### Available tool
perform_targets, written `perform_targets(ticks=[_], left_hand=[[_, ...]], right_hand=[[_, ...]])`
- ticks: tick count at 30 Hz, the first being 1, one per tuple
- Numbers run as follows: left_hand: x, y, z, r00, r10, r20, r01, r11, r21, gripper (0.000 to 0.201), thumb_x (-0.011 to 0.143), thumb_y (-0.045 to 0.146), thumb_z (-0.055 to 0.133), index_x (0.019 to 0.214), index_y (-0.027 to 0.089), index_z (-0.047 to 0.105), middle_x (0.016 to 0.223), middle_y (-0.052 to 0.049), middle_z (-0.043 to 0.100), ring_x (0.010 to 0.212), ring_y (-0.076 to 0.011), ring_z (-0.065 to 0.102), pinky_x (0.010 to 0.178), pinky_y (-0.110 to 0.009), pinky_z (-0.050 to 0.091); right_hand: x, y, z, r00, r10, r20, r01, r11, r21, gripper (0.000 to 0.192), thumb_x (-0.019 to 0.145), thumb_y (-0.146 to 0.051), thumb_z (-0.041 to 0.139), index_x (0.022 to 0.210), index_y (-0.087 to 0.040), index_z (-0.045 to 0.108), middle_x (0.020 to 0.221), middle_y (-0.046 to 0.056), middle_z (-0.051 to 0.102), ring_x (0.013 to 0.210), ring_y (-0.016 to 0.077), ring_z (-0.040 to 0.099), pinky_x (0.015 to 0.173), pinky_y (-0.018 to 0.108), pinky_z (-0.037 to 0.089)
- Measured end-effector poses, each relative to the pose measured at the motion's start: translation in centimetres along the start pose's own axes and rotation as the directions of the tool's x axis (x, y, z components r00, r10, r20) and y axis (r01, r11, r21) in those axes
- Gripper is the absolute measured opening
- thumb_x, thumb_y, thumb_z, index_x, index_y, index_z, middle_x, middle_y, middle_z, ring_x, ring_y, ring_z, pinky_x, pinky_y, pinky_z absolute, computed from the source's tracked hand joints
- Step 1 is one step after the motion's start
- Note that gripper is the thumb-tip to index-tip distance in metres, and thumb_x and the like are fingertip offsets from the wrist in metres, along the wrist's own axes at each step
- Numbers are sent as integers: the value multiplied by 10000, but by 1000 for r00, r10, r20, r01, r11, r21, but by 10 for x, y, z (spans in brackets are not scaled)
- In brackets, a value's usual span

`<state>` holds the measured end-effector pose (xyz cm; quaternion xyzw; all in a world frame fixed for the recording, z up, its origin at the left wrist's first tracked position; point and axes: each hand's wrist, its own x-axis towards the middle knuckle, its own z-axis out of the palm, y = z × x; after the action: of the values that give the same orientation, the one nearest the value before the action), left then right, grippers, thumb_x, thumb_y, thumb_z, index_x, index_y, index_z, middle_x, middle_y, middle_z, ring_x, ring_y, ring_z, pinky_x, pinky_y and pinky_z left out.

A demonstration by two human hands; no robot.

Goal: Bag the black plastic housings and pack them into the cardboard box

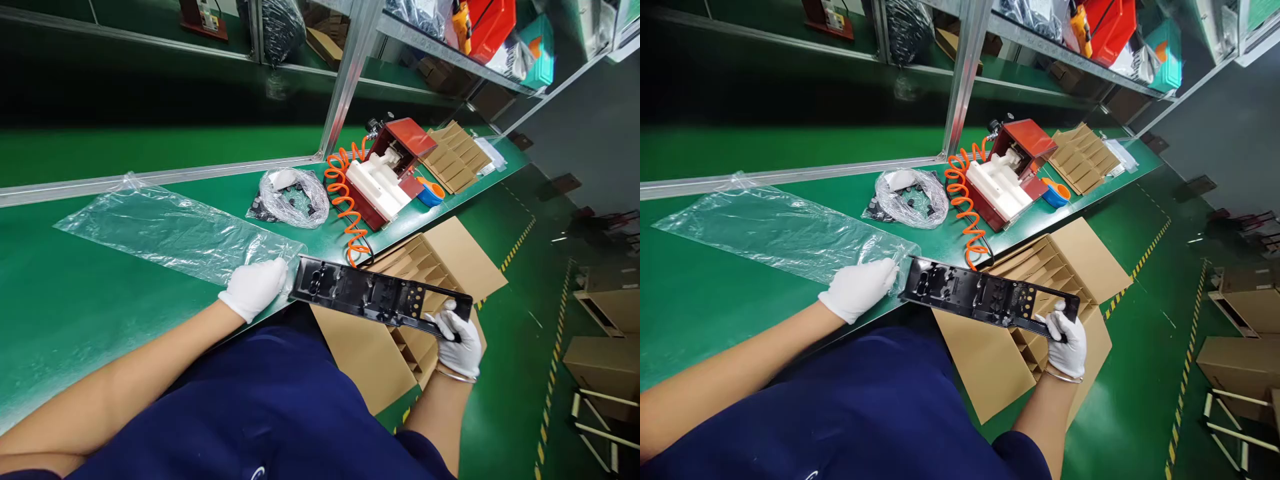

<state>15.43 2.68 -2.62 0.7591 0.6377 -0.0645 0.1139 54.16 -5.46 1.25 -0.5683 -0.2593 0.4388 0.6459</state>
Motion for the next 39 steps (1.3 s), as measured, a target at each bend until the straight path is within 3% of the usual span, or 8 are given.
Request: perform_targets(ticks=[3, 7, 12, 19, 25, 32, 35, 39], left_hand=[[0, 2, -4, 1000, 14, -23, -14, 1000, -17, 464, 1021, 326, 249, 1079, 136, 669, 943, -166, 757, 873, -367, 749, 627, -375, 457], [-8, 2, -3, 998, 63, -20, -63, 998, -7, 431, 1011, 302, 286, 1033, 156, 692, 933, -148, 763, 876, -341, 749, 626, -359, 424], [-8, 0, 1, 998, 48, -41, -49, 999, -9, 455, 1024, 316, 275, 992, 151, 698, 893, -150, 757, 852, -333, 751, 589, -355, 368], [-4, 5, -1, 992, 72, -106, -71, 997, 18, 419, 1006, 288, 332, 930, 165, 725, 818, -143, 750, 797, -336, 745, 569, -347, 328], [-7, 16, -10, 960, 201, -194, -201, 979, 20, 321, 968, 241, 437, 894, 181, 744, 780, -119, 743, 712, -275, 715, 560, -334, 329], [-12, 21, -12, 926, 249, -284, -265, 964, -21, 288, 942, 214, 472, 802, 168, 719, 682, -111, 694, 612, -258, 668, 528, -334, 353], [-12, 23, -6, 920, 265, -289, -287, 957, -37, 263, 937, 206, 485, 800, 173, 707, 679, -99, 686, 626, -251, 675, 531, -326, 373], [-5, 12, -5, 935, 212, -283, -243, 967, -80, 272, 960, 226, 472, 833, 164, 705, 688, -110, 686, 656, -267, 691, 541, -329, 399]], right_hand=[[5, 9, 11, 996, 93, -7, -92, 995, 33, 367, 582, -266, 861, 871, -173, 655, 533, -130, 333, 408, 20, 276, 709, 318, 639], [17, 16, 12, 976, 217, -19, -212, 967, 143, 364, 584, -211, 834, 880, -172, 626, 559, -144, 269, 404, 8, 275, 747, 248, 630], [22, 29, 15, 973, 231, 21, -232, 962, 146, 377, 591, -219, 844, 879, -187, 602, 554, -155, 240, 408, 8, 252, 769, 265, 627], [8, 46, 47, 972, 232, 43, -236, 964, 125, 403, 586, -289, 887, 876, -189, 627, 526, -156, 309, 443, 20, 261, 798, 329, 621], [2, 67, 88, 965, 223, 141, -238, 966, 104, 381, 586, -338, 876, 780, -213, 573, 541, -141, 277, 460, 38, 239, 770, 353, 607], [-23, 99, 156, 930, 267, 254, -304, 945, 119, 340, 658, -377, 822, 777, -227, 542, 553, -129, 296, 489, 60, 263, 796, 381, 585], [-37, 114, 189, 910, 254, 329, -307, 944, 119, 314, 706, -388, 767, 743, -242, 491, 579, -92, 391, 530, 99, 386, 737, 329, 552], [-53, 130, 223, 880, 312, 359, -363, 928, 81, 256, 765, -407, 714, 876, -258, 538, 757, -24, 582, 715, 174, 581, 750, 342, 541]])
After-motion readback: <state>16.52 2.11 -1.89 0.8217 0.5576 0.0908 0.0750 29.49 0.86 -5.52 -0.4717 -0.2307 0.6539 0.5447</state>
